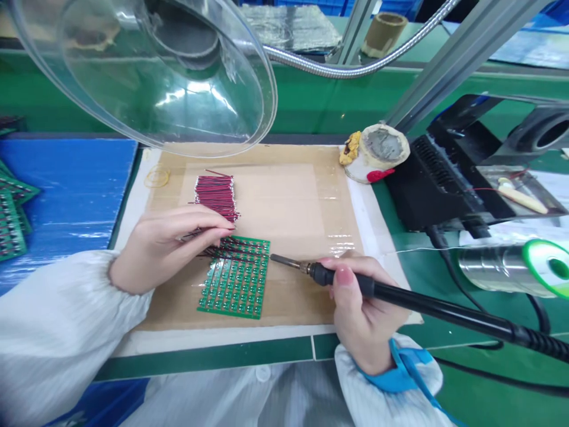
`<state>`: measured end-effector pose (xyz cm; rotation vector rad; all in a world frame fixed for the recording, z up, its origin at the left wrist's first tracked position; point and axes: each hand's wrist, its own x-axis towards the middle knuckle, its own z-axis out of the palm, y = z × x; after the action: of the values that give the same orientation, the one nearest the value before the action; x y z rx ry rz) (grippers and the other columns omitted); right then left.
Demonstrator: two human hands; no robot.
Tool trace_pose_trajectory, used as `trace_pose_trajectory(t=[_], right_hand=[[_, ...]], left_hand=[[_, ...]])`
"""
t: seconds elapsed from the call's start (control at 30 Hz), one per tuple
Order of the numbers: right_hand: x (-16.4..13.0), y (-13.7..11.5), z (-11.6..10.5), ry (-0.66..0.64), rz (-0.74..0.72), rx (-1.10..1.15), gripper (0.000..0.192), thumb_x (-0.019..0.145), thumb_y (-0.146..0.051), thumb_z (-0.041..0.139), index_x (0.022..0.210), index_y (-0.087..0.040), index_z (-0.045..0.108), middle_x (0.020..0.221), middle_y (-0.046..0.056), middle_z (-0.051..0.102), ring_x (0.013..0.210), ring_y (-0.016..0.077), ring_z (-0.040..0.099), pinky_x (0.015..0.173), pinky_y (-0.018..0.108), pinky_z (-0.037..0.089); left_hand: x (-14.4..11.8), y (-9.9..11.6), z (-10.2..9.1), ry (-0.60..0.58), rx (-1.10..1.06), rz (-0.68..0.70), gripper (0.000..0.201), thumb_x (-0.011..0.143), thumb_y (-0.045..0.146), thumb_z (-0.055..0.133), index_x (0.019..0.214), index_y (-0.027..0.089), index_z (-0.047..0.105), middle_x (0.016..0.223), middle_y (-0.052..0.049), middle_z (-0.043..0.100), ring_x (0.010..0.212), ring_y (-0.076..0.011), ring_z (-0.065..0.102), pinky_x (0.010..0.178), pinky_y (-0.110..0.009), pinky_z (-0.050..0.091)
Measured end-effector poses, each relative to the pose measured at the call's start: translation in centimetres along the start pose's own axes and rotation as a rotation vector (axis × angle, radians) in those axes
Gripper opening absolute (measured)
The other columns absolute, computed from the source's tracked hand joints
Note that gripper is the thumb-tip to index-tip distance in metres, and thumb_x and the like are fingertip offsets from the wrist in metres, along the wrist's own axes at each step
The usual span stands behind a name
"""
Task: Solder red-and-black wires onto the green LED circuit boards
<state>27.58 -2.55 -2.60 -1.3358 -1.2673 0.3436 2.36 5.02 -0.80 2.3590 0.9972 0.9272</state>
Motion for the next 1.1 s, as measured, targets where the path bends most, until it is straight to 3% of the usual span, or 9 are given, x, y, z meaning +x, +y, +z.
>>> trace_pose_trajectory(t=[0.17,0.3,0.4,0.53,0.77,1.1], right_hand=[[0.1,0.1,-0.5,0.024,-0.028,0.033,0.017,0.086,-0.028,0.059,0.073,-0.020,0.067,0.063,-0.002,0.062,0.041,0.0066,0.046,0.038,0.023,0.035],[-0.2,0.6,-0.4,0.022,-0.038,0.052,0.016,0.084,-0.025,0.061,0.071,-0.018,0.067,0.060,-0.002,0.061,0.038,0.0071,0.045,0.034,0.024,0.034],[-0.5,0.5,-0.4,0.008,-0.016,0.038,0.015,0.084,-0.026,0.061,0.073,-0.019,0.068,0.063,-0.002,0.063,0.038,0.0066,0.045,0.034,0.022,0.034],[-0.7,0.2,-0.5,-0.027,0.045,0.017,0.017,0.087,-0.026,0.057,0.076,-0.021,0.068,0.067,-0.004,0.064,0.042,0.0052,0.049,0.038,0.019,0.036],[-0.7,0.4,-0.5,-0.031,0.003,-0.007,0.015,0.086,-0.027,0.060,0.075,-0.022,0.069,0.065,-0.003,0.064,0.046,0.0089,0.052,0.045,0.024,0.046],[-0.5,0.5,-0.7,-0.160,-0.055,-0.041,0.011,0.085,-0.026,0.061,0.080,-0.025,0.070,0.065,-0.004,0.064,0.047,0.0101,0.053,0.043,0.025,0.044]], left_hand=[[-0.5,1.2,0.3,-0.027,0.093,0.079,0.015,0.093,0.016,0.058,0.107,0.015,0.064,0.102,-0.002,0.072,0.096,-0.0087,0.066,0.093,-0.017,0.049],[-0.8,1.9,0.7,-0.082,0.044,0.075,0.018,0.094,0.018,0.056,0.111,0.018,0.062,0.105,0.000,0.072,0.098,-0.0092,0.067,0.094,-0.019,0.051],[-0.9,1.9,1.4,-0.126,-0.015,0.032,0.013,0.093,0.019,0.057,0.105,0.021,0.063,0.101,0.001,0.072,0.093,-0.0100,0.067,0.089,-0.021,0.053],[-0.9,1.7,2.2,-0.167,-0.050,0.060,0.013,0.096,0.014,0.051,0.103,0.016,0.062,0.103,-0.005,0.067,0.099,-0.0133,0.061,0.092,-0.028,0.050],[-0.8,2.6,2.9,-0.219,0.088,-0.022,0.014,0.094,0.019,0.051,0.089,0.016,0.063,0.100,-0.006,0.059,0.099,-0.0207,0.051,0.089,-0.040,0.043],[-0.9,2.6,2.9,-0.220,0.030,-0.075,0.012,0.093,0.019,0.051,0.086,0.016,0.061,0.100,-0.006,0.056,0.097,-0.0199,0.049,0.088,-0.039,0.042]])
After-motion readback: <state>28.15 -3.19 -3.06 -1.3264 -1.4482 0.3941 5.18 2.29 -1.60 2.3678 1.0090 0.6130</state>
